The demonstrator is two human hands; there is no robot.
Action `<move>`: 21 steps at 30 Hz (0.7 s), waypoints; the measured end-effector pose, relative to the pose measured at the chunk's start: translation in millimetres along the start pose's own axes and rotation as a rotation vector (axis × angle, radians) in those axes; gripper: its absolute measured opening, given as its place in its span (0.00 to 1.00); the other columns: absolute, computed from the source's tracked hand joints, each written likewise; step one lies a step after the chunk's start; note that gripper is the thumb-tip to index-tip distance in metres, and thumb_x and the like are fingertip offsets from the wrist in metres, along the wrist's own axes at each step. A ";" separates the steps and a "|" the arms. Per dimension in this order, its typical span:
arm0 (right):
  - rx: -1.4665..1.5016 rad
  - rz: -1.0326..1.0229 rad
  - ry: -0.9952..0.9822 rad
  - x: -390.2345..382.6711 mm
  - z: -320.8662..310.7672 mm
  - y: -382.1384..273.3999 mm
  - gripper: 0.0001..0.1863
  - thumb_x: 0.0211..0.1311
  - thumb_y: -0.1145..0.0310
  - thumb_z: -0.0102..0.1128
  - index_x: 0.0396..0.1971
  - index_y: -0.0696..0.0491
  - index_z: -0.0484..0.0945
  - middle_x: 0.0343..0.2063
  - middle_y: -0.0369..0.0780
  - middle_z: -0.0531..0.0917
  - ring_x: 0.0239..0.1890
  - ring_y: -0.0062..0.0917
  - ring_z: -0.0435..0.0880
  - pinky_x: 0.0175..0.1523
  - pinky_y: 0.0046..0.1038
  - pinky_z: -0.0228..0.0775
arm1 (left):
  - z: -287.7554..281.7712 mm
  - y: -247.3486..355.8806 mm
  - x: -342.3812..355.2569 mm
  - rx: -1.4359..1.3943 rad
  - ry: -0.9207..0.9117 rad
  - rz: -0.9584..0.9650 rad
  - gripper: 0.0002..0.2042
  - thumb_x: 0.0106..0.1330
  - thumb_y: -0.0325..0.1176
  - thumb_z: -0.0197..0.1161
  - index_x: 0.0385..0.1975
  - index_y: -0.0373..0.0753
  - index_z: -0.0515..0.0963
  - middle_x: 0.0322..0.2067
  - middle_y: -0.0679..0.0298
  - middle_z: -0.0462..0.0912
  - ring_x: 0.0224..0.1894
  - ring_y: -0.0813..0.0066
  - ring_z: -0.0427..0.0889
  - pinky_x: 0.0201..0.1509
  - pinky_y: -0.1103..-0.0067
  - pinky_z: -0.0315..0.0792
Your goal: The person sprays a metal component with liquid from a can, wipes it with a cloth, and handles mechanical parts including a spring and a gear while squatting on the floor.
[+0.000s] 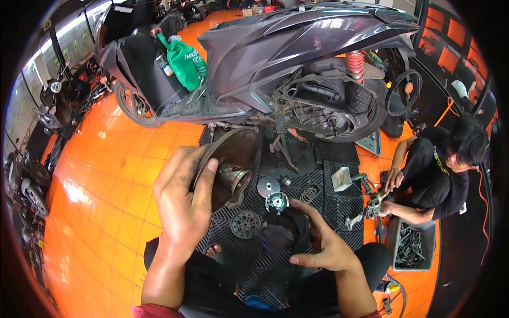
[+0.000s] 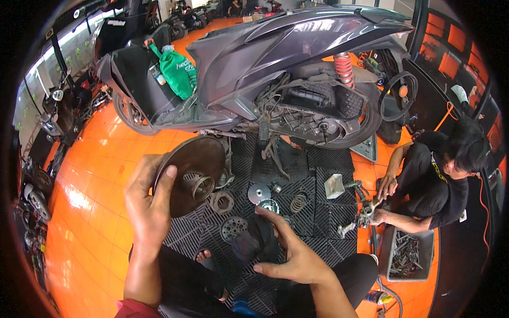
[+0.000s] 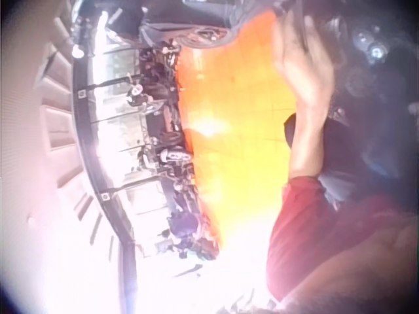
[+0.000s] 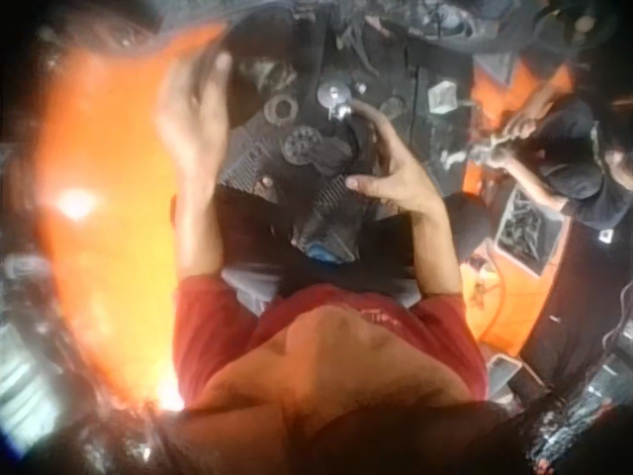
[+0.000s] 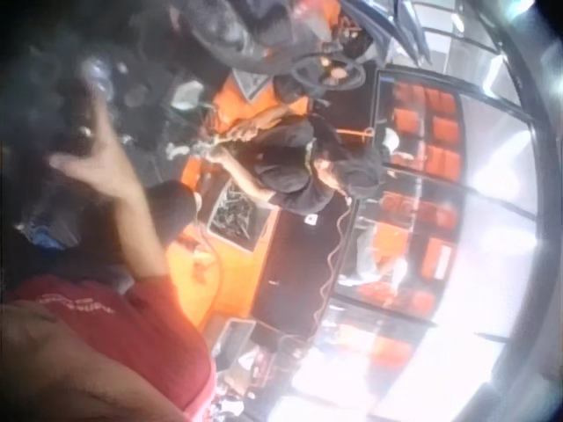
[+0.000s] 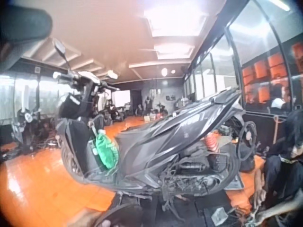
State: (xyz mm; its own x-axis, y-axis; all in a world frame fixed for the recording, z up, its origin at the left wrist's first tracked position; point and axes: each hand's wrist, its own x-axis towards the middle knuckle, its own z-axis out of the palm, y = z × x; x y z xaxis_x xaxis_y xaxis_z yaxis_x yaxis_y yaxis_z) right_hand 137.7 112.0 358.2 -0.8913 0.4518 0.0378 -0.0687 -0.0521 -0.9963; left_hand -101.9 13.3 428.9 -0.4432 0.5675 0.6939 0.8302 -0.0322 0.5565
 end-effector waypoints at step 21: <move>-0.115 0.071 0.132 -1.7 -2.3 -2.8 0.50 0.48 0.83 0.70 0.72 0.56 0.52 0.70 0.45 0.58 0.70 0.28 0.59 0.72 0.28 0.51 | 4.2 -3.0 -2.0 -0.101 -0.076 0.016 0.07 0.63 0.21 0.63 0.39 0.27 0.81 0.31 0.54 0.80 0.32 0.60 0.82 0.38 0.74 0.74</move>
State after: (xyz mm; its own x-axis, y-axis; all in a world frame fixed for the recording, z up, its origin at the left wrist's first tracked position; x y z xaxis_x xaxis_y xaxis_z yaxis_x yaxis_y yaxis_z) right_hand 140.5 113.4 360.7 -0.8248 0.5642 -0.0361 0.0508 0.0104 -0.9987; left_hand -102.1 15.7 424.0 -0.4000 0.6271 0.6684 0.7968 -0.1224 0.5917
